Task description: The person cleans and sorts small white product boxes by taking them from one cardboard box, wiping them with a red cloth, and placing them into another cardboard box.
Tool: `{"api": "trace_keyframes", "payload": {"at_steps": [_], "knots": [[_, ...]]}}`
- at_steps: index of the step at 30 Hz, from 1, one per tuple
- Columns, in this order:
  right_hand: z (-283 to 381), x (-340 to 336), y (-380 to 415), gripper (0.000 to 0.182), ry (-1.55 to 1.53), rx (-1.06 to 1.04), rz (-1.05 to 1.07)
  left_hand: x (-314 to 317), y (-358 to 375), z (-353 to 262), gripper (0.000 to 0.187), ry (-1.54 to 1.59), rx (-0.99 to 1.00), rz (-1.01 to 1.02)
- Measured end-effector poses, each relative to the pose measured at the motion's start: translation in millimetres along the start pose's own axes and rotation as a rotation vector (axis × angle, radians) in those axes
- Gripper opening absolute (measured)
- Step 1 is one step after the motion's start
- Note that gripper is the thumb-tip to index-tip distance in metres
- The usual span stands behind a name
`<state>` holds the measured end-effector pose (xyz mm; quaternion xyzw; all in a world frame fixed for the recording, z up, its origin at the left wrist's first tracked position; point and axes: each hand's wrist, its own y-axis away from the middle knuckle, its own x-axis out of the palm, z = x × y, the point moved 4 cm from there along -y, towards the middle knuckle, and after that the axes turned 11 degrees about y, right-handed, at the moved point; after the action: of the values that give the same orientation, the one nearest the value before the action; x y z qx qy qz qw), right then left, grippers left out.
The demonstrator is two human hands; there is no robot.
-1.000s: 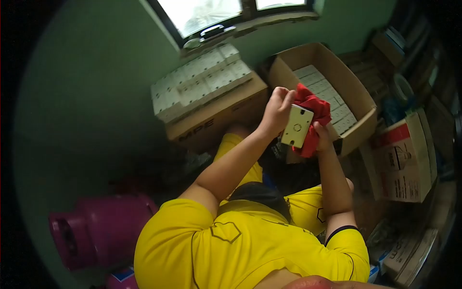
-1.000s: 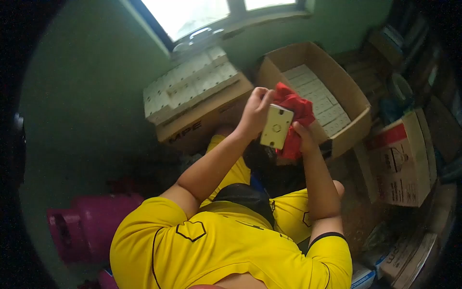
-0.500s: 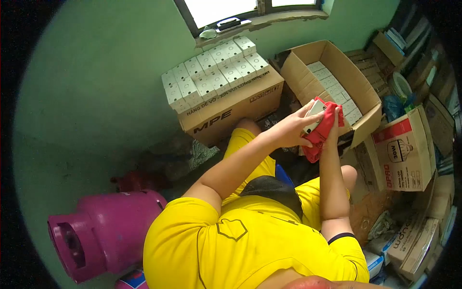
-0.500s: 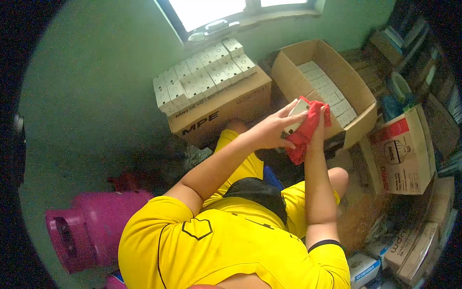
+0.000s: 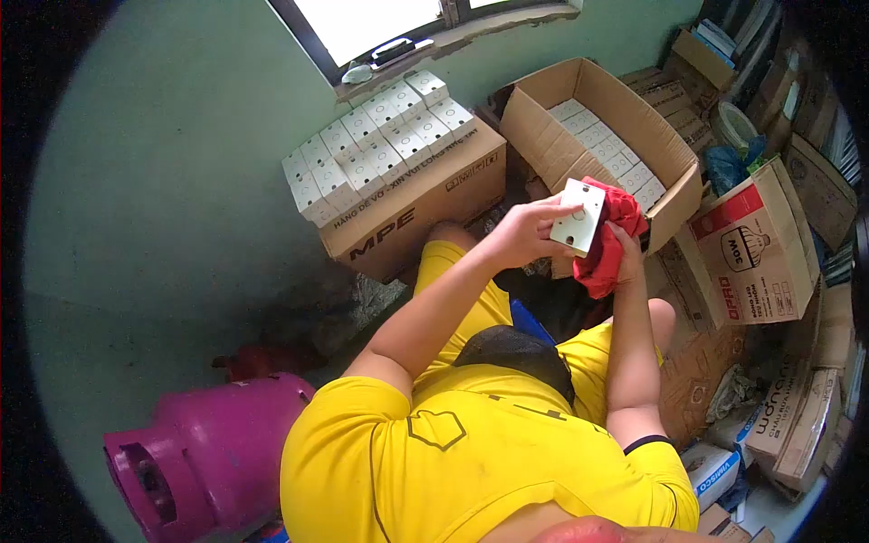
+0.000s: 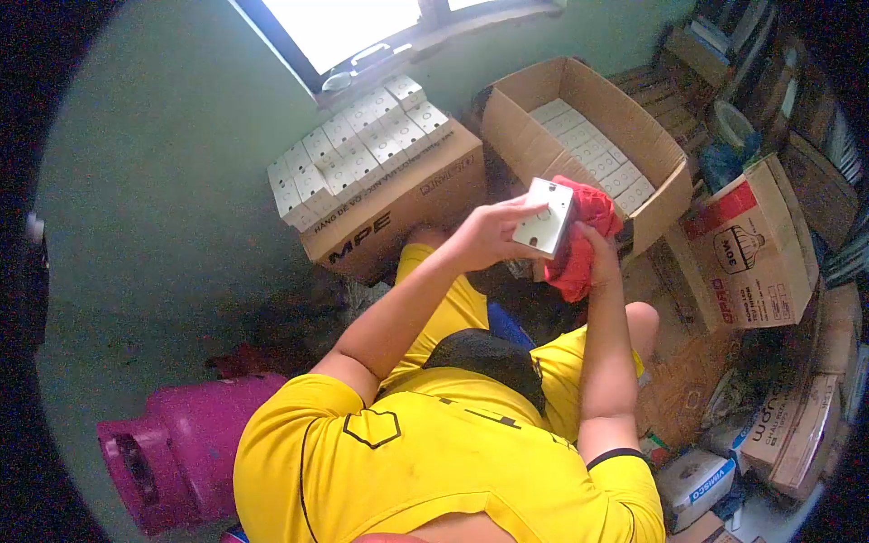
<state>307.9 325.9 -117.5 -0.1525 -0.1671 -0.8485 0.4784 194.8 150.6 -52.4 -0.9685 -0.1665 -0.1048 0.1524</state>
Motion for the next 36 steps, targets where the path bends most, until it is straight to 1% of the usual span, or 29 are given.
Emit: {"api": "trace_keyframes", "payload": {"at_steps": [1,2,3,4,5,6,7,8,10,12,14,15,16,19,20,22,23,25,27,29,31,32,35,36], "knots": [[0.3,-4.2,-3.7,0.047,0.026,-0.043,-0.024,-5.9,2.6,-4.8,0.069,-0.024,0.011,-0.001],[-0.1,-11.8,-10.8,0.047,0.050,-0.084,-0.048,-12.0,6.7,-22.3,0.070,-0.257,0.062,-0.058],[-0.2,-19.9,-16.5,0.047,0.073,-0.125,-0.074,-32.7,8.8,-21.4,0.072,-0.490,0.180,-0.087],[1.2,-26.6,-19.2,0.047,0.039,-0.144,-0.084,-53.8,17.2,-26.0,0.074,-0.549,0.177,-0.211],[3.7,-27.4,-20.2,0.048,-0.058,-0.109,-0.056,-73.6,22.5,-34.7,0.074,-0.507,0.210,-0.286],[10.2,-26.9,-19.5,0.049,-0.155,-0.074,-0.029,-85.2,28.9,-64.1,0.071,-0.783,0.168,-0.365],[15.8,-25.4,-19.1,0.050,-0.250,-0.041,-0.002,-114.6,40.5,-68.2,0.071,-1.107,0.177,-0.496],[22.3,-25.8,-19.1,0.051,-0.243,-0.123,-0.046,-134.7,51.5,-81.3,0.072,-1.251,0.051,-0.640],[31.7,-35.0,-22.3,0.051,-0.257,-0.167,-0.077,-186.6,75.7,-90.0,0.067,-1.157,0.016,-0.850],[34.1,-57.9,-29.8,0.053,-0.274,-0.174,-0.138,-223.2,96.3,-88.7,0.059,-1.495,-0.148,-1.005],[49.0,-59.3,-31.9,0.055,-0.266,-0.229,-0.184,-265.2,118.3,-75.2,0.055,-1.673,-0.210,-1.038],[57.1,-59.9,-33.3,0.056,-0.261,-0.255,-0.207,-276.4,124.8,-73.5,0.053,-1.761,-0.243,-1.054],[65.6,-57.7,-36.7,0.058,-0.298,-0.377,-0.040,-278.7,128.7,-74.5,0.048,-1.720,-0.400,-1.037],[67.4,-76.0,-40.7,0.061,-0.369,-0.475,-0.120,-262.4,130.5,-77.3,0.049,-1.856,-0.360,-1.019],[63.6,-84.7,-45.5,0.060,-0.446,-0.454,-0.062,-259.6,124.5,-79.0,0.052,-1.869,-0.351,-0.986],[55.3,-98.6,-51.2,0.059,-0.480,-0.389,-0.114,-252.5,116.8,-81.0,0.058,-1.890,-0.343,-0.920],[52.8,-100.9,-52.3,0.059,-0.496,-0.354,-0.137,-250.3,113.8,-80.8,0.061,-1.920,-0.349,-0.850],[53.3,-97.9,-54.8,0.058,-0.446,-0.348,-0.145,-250.8,104.0,-81.5,0.066,-1.977,-0.355,-0.712],[54.7,-95.9,-57.4,0.058,-0.415,-0.364,-0.130,-272.1,106.9,-70.7,0.065,-1.923,-0.373,-0.680],[53.2,-98.4,-62.8,0.059,-0.400,-0.393,-0.092,-276.6,107.9,-68.5,0.065,-1.918,-0.392,-0.646],[46.5,-107.5,-68.0,0.059,-0.450,-0.374,-0.101,-272.4,112.8,-67.7,0.064,-1.967,-0.411,-0.613],[42.7,-112.5,-71.5,0.059,-0.476,-0.365,-0.105,-268.5,114.7,-69.4,0.063,-1.977,-0.429,-0.619],[40.4,-116.1,-80.9,0.057,-0.503,-0.438,-0.086,-259.5,119.8,-75.9,0.060,-2.006,-0.484,-0.645],[38.8,-118.0,-80.3,0.057,-0.488,-0.409,-0.110,-259.1,122.0,-77.8,0.059,-2.014,-0.501,-0.660]]}}
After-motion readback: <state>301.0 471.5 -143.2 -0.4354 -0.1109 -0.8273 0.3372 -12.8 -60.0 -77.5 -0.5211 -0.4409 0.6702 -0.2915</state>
